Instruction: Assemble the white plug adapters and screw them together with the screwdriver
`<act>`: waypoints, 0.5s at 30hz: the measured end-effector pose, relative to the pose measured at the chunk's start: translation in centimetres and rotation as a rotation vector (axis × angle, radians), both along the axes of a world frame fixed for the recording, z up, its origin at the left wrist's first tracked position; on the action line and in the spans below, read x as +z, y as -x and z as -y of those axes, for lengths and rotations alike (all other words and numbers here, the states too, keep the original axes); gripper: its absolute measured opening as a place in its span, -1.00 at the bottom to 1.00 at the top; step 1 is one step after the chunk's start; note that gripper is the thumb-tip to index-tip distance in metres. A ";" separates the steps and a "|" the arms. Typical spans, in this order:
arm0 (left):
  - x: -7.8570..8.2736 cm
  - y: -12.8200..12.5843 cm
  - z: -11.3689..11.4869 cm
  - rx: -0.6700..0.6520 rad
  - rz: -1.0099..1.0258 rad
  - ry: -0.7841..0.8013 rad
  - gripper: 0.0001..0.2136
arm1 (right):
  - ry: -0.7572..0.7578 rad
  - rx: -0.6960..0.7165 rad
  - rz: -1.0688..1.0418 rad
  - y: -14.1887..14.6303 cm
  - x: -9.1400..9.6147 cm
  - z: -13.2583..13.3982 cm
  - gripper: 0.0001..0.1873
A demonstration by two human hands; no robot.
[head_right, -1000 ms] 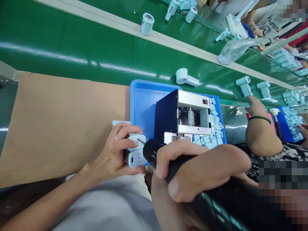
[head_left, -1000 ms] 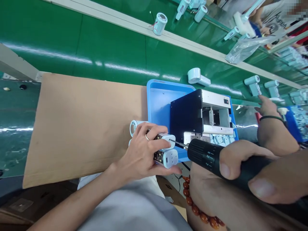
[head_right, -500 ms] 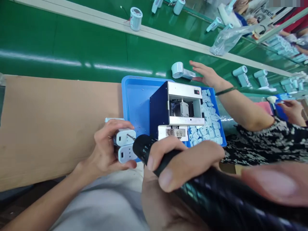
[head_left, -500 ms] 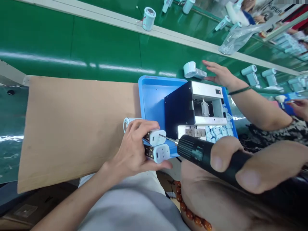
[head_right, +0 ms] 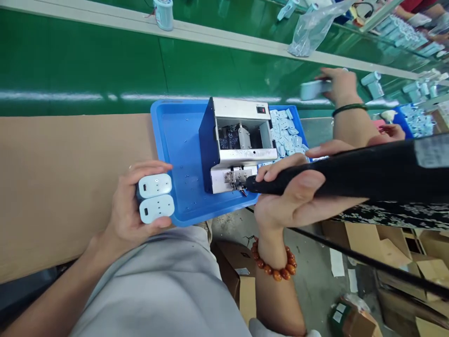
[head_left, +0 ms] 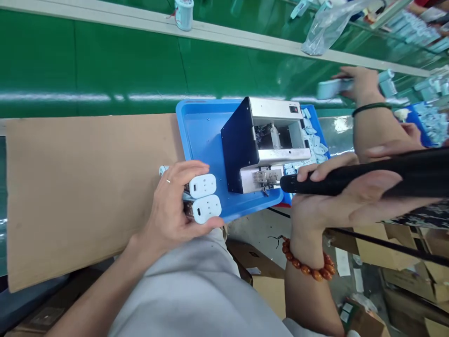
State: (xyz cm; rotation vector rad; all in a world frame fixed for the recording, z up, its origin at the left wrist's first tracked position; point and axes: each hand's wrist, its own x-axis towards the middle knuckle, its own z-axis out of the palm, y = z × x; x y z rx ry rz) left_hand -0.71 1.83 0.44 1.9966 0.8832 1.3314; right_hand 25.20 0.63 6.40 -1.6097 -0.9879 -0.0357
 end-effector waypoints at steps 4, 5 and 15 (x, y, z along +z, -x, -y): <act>-0.2 0.0 0.2 0.010 0.006 0.014 -0.32 | 0.074 0.122 -0.011 -0.4 -0.4 -0.3 -0.05; -0.2 0.0 0.2 0.010 -0.004 0.024 -0.32 | 0.084 0.139 -0.009 -0.7 -0.4 -0.3 -0.07; 0.2 -0.2 0.2 0.012 -0.042 0.042 -0.27 | -0.497 0.372 0.160 0.1 -1.2 -0.3 -0.53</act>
